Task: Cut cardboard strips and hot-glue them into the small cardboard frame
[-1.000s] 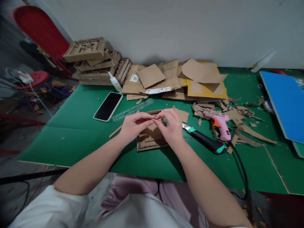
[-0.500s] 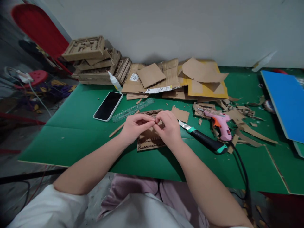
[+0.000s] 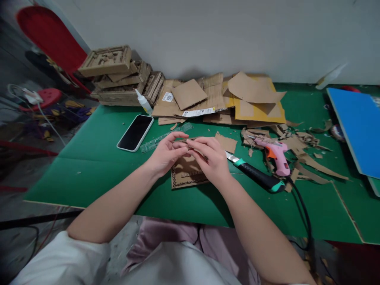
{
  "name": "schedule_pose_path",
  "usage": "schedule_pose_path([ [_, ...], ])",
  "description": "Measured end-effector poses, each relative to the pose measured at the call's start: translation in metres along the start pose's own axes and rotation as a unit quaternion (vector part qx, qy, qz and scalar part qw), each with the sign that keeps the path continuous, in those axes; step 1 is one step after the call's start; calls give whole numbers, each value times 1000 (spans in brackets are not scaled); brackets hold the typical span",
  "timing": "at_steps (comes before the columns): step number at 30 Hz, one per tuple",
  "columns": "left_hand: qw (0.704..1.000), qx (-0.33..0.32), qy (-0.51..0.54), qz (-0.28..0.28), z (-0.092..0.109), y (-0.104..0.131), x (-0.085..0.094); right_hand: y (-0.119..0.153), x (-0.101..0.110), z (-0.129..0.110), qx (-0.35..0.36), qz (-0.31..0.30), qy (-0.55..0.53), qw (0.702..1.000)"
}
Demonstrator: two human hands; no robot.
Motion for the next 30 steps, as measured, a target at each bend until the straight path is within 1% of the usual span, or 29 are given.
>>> schedule_pose_path([
  [2, 1000, 4, -16, -8, 2, 1, 1, -1, -1, -1, -1, -14, -19, 1000],
  [5, 999, 11, -31, -16, 4, 1, 2, -2, 0, -1, -16, -11, -35, 999],
  [8, 999, 16, -27, -13, 2, 0, 2, -3, 0, 1, -39, -7, -39, 998],
  [12, 1000, 24, -6, -7, -1, 0, 1, -2, 1, 2, -47, 1, -19, 999],
  [18, 1000, 13, 26, -3, 0, 0, -1, 0, 1, 1, -17, 14, 11, 1000],
  [21, 999, 18, 33, 1, -1, 0, -1, 0, 1, 1, -18, 11, 14, 1000],
  [25, 1000, 21, 16, 6, -2, -1, -2, 0, 2, 0, -10, 20, 21, 1000],
  [30, 999, 36, 2, 10, -4, -1, -3, -1, 3, -1, 25, 29, 48, 998],
])
Point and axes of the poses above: each hand's wrist, its own y-axis away from the middle knuckle, its own x-axis out of the back of the hand, z = x × y, the point moved 4 cm from there along -y, towards the middle knuckle, and after that the axes turned 9 degrees about x, right-handed, at the moved point
